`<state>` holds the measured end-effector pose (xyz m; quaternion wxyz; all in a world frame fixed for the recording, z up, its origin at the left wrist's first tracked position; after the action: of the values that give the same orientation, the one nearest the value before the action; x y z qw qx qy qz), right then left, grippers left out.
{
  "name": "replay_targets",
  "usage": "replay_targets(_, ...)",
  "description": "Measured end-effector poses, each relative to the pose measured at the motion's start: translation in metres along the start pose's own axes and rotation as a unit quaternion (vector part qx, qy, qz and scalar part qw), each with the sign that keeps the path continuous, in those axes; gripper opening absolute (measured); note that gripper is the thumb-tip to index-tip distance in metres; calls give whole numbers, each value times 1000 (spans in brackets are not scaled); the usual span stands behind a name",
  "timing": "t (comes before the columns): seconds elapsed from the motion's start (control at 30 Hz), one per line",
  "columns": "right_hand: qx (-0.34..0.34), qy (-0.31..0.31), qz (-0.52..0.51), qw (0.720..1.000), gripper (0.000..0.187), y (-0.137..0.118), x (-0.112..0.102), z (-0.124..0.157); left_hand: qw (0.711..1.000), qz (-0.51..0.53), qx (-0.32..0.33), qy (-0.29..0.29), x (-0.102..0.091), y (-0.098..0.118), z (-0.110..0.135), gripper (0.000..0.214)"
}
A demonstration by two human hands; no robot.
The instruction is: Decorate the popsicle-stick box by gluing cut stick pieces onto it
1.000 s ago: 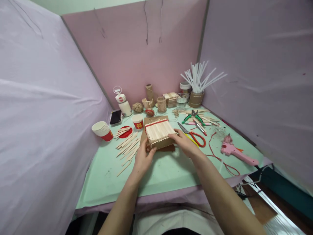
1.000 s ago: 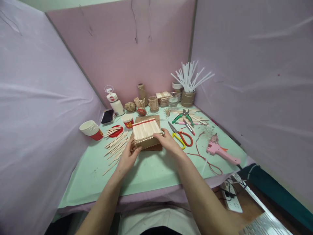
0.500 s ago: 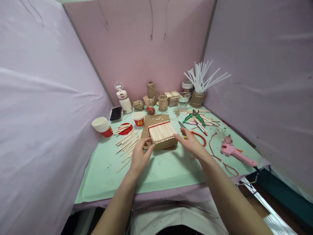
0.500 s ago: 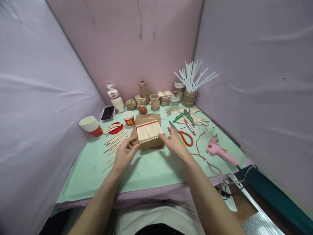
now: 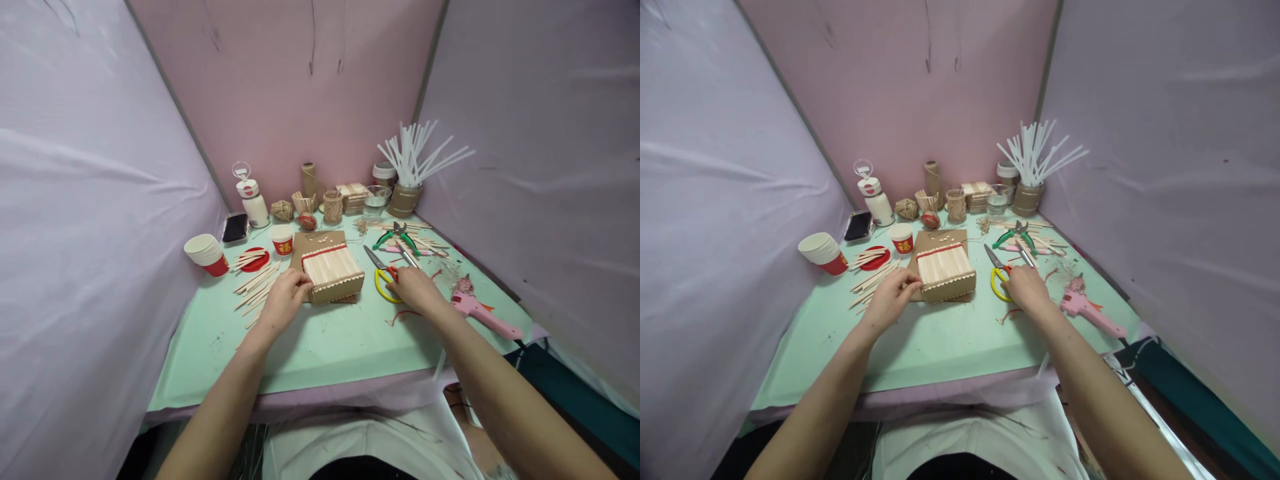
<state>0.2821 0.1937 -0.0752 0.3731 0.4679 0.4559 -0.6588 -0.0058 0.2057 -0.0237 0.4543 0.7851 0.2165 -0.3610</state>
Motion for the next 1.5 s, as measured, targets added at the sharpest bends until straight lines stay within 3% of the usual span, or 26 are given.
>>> replay_targets(0.13,15,-5,10,1000,24,6,-2,-3,1000,-11,-1,-6,0,4,-3,13)
replay_targets(0.33,33,22,8,999,36,21,-8,13,1000,0,-5,-12,5,5,-5,14)
replay_targets(0.5,24,24,14,999,26,18,4,20,1000,5,-5,-4,5,5,-4,13)
replay_targets(0.6,8,41,24,999,24,12,-1,23,1000,4,-6,-2,6,4,-4,13)
replay_targets(0.73,-68,113,17,991,31,-21,-26,37,1000,4,2,10,6,3,-3,14)
replay_targets(0.77,-106,132,-3,986,31,-37,-32,42,1000,5,5,14,7,3,-3,14)
replay_targets(0.83,-243,162,-125,948,23,-76,-39,55,1000,5,12,23,7,4,-2,14)
replay_targets(0.9,-303,125,-215,920,16,-109,-33,60,999,6,12,31,8,4,-1,13)
replay_targets(1.0,-305,107,-231,918,10,-140,-16,58,999,21,5,45,10,5,1,12)
replay_targets(1.13,-282,116,-235,923,8,-147,-3,51,997,40,4,66,11,4,4,13)
replay_targets(1.5,-261,128,-236,927,7,-143,-3,53,995,43,0,94,15,2,12,15)
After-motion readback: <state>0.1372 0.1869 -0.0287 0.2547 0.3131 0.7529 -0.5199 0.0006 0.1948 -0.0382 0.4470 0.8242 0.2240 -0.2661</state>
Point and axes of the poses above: each hand's wrist, its own z-axis away from the middle knuckle, its own x-axis out of the palm, y = z × x, the point moved 5 cm from there along -z, towards the middle knuckle, and after that the axes turned 4 degrees about -z, right-handed, at the moved point
